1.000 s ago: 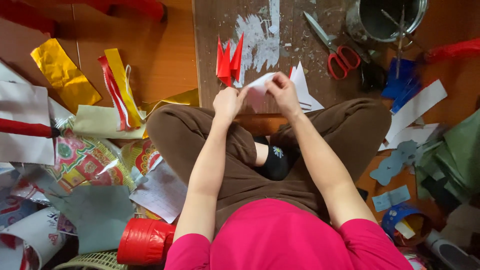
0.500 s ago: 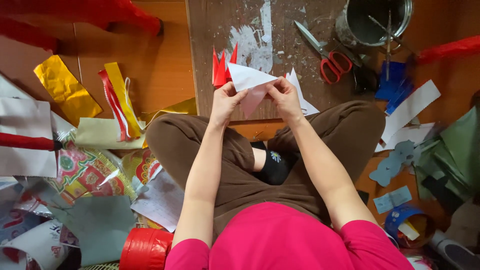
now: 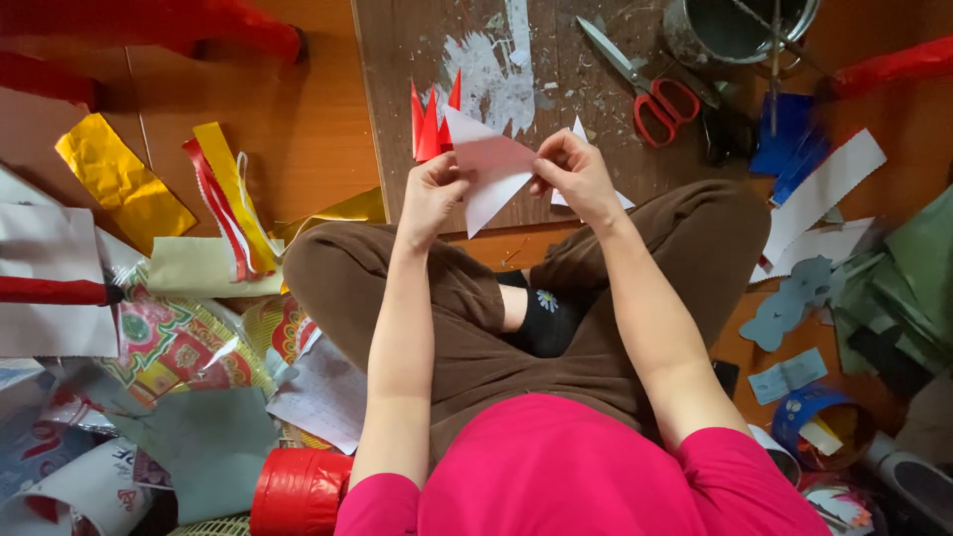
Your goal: Fold and assemble red and white paper components to create a decorative item
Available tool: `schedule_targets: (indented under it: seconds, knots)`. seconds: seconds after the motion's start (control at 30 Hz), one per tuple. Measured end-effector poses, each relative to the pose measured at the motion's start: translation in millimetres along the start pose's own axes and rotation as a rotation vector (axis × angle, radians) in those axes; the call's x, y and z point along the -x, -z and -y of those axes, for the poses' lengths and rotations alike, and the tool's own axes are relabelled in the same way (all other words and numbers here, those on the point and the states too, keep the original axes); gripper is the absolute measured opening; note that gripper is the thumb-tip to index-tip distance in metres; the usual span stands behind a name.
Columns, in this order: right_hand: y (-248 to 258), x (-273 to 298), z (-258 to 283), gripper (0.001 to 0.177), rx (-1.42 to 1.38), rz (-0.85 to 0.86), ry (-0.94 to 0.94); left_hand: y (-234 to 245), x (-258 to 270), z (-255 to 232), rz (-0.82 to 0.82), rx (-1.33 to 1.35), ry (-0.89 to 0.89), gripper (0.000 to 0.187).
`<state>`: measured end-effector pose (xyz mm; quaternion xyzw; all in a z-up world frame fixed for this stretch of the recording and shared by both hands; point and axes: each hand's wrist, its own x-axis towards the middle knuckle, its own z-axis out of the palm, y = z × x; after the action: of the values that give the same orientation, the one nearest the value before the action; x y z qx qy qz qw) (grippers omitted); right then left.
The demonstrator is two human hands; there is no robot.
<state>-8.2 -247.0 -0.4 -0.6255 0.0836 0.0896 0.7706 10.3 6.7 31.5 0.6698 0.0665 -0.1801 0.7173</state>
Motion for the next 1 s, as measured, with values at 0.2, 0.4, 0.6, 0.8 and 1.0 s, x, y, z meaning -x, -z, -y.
schedule_targets:
  seconds: [0.2,0.4,0.6,0.8,1.0]
  knots:
    - [15,-3,-12,0.015,-0.206,0.057,0.081,3,4,-1,0.071,0.143,-0.008,0.025]
    - [21,-7,-18,0.018,-0.241,0.105,0.106,2,6,1,0.092,0.125,-0.020,0.029]
    - [21,-3,2,0.023,0.018,0.175,0.120,14,-2,23,0.153,0.070,-0.006,0.024]
    - [14,-1,0,0.028,0.131,0.276,0.073,-3,-7,13,0.214,-0.125,-0.099,0.021]
    - [10,-4,-9,0.030,0.176,0.312,0.045,2,-6,23,0.296,-0.284,0.017,0.012]
